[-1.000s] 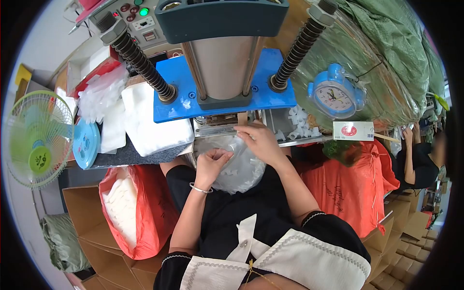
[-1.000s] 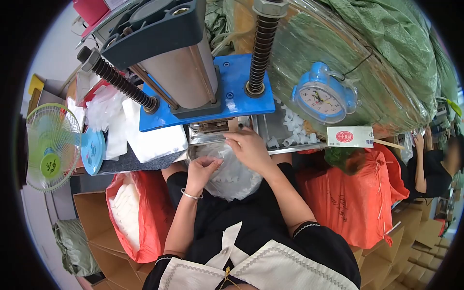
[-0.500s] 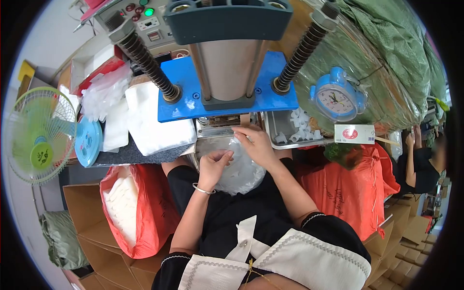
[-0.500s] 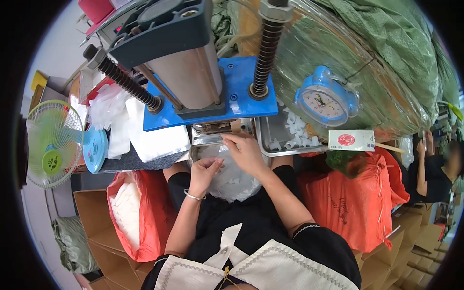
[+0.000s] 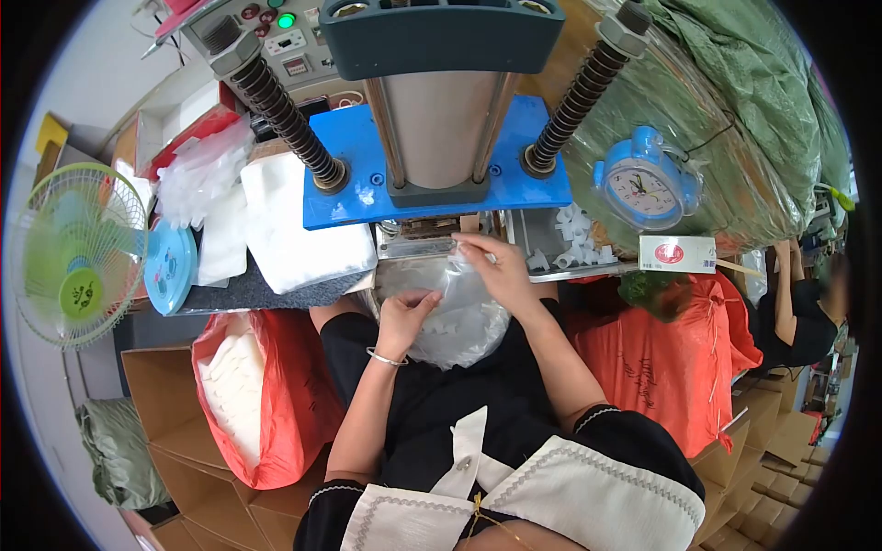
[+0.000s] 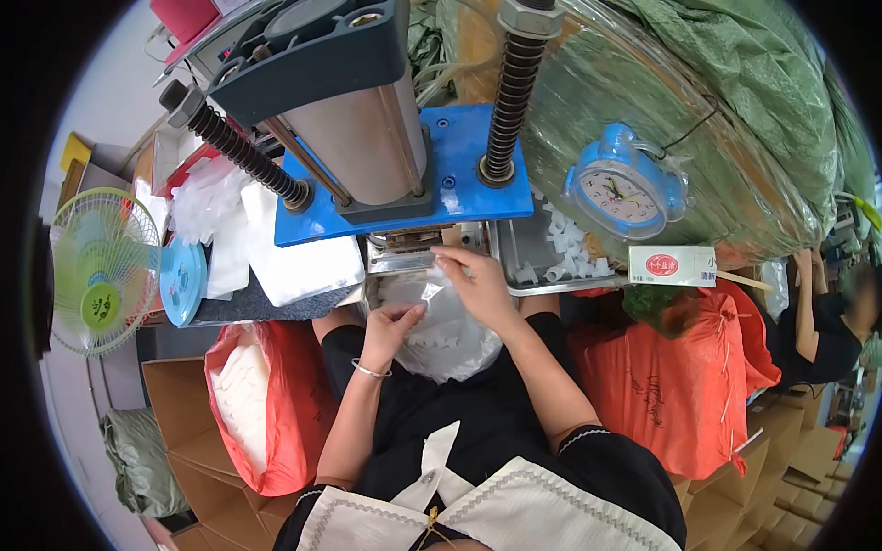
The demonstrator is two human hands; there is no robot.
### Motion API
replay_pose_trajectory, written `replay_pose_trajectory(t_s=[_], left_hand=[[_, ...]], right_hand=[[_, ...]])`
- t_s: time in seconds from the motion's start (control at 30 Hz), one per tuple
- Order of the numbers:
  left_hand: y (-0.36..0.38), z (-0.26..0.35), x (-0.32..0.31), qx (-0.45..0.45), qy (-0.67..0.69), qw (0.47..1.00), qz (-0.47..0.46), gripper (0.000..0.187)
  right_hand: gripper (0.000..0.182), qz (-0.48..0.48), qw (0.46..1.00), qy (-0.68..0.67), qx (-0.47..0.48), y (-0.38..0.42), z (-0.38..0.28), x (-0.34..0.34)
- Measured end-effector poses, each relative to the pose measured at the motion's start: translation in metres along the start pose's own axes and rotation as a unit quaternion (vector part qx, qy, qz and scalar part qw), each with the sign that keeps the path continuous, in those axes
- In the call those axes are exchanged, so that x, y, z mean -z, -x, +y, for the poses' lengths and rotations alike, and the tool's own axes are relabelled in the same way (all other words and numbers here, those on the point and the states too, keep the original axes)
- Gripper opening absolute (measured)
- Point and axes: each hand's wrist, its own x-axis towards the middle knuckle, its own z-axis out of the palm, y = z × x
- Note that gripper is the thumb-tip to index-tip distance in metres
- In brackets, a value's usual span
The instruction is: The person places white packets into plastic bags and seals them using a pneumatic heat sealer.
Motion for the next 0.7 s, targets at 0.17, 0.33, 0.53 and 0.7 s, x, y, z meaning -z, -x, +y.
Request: replay_pose_trajectory(t_s=[0.17,0.33,0.53,0.7], left_hand=[[0.006,0.007,-0.003,0.025,0.024,0.999,-0.011,0.023],[0.006,0.010,-0.008,-0.026,0.039,0.999,0.014,0.022],[0.007,0.017,-0.005,0.000,0.014,0.999,-0.037,0.023],[0.007,0.018,-0.006,0.010,0.070,0.997,-0.024,0.022]], right_hand=[[0.022,-0.105,0.951,0.274,0.099,0.000,-0.012,0.007],[0.021,0.021,0.994,0.091,0.049,0.010,0.012,-0.021],[0.022,-0.018,0.999,0.041,-0.016,0.006,0.015,-0.005],[0.023,-0.002,0.999,0.030,-0.014,0.012,0.018,-0.016]])
